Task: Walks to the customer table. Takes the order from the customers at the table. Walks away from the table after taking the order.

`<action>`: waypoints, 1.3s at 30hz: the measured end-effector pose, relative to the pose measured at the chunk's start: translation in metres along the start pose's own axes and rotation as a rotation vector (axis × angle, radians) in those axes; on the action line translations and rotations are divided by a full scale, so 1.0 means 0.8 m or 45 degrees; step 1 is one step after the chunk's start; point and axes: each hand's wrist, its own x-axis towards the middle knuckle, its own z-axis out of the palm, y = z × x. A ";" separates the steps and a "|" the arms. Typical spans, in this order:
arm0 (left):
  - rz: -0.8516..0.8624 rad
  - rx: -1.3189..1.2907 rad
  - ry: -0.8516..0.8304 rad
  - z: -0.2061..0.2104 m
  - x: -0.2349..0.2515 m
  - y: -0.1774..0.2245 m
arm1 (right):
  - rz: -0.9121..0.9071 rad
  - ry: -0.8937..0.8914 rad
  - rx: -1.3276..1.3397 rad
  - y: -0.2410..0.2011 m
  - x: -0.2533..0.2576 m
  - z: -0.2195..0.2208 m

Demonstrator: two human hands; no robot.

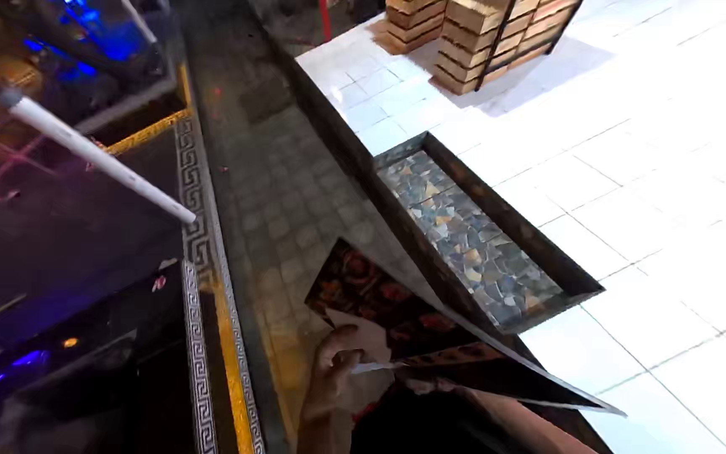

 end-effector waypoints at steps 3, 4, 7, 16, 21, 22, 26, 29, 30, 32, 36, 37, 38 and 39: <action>-0.075 -0.056 0.259 -0.065 0.123 -0.002 | 0.109 0.032 0.208 -0.067 0.146 -0.103; -0.125 0.028 0.432 -0.080 0.171 0.018 | 0.077 0.032 0.261 -0.104 0.203 -0.134; -0.222 0.013 0.788 -0.150 0.267 0.026 | 0.108 0.173 0.270 -0.218 0.337 -0.172; -0.310 0.056 1.130 -0.440 0.565 -0.060 | -0.290 0.658 -0.059 -0.450 0.747 -0.332; -0.338 0.083 0.994 -0.617 0.813 -0.038 | -0.342 0.984 -0.170 -0.581 0.904 -0.400; -0.318 0.152 0.917 -0.650 0.864 -0.024 | -0.360 1.005 -0.204 -0.607 0.935 -0.411; -0.280 0.360 0.595 -0.771 1.064 0.002 | -0.375 0.983 -0.278 -0.686 1.054 -0.458; -0.384 0.389 0.363 -0.835 1.193 -0.012 | -0.339 0.974 -0.218 -0.723 1.148 -0.492; -0.410 0.377 0.316 -0.854 1.233 -0.022 | -0.343 0.947 -0.191 -0.732 1.185 -0.506; -0.455 0.332 0.322 -0.896 1.310 -0.043 | -0.345 0.878 -0.169 -0.752 1.273 -0.539; -0.597 0.215 0.559 -0.975 1.457 -0.078 | -0.216 0.621 -0.238 -0.815 1.471 -0.616; -0.614 0.162 0.653 -0.997 1.499 -0.084 | -0.174 0.544 -0.306 -0.842 1.524 -0.636; -0.646 0.109 0.758 -1.023 1.543 -0.085 | -0.129 0.478 -0.385 -0.873 1.580 -0.653; -0.690 0.078 0.853 -1.049 1.581 -0.083 | -0.062 0.445 -0.478 -0.902 1.633 -0.667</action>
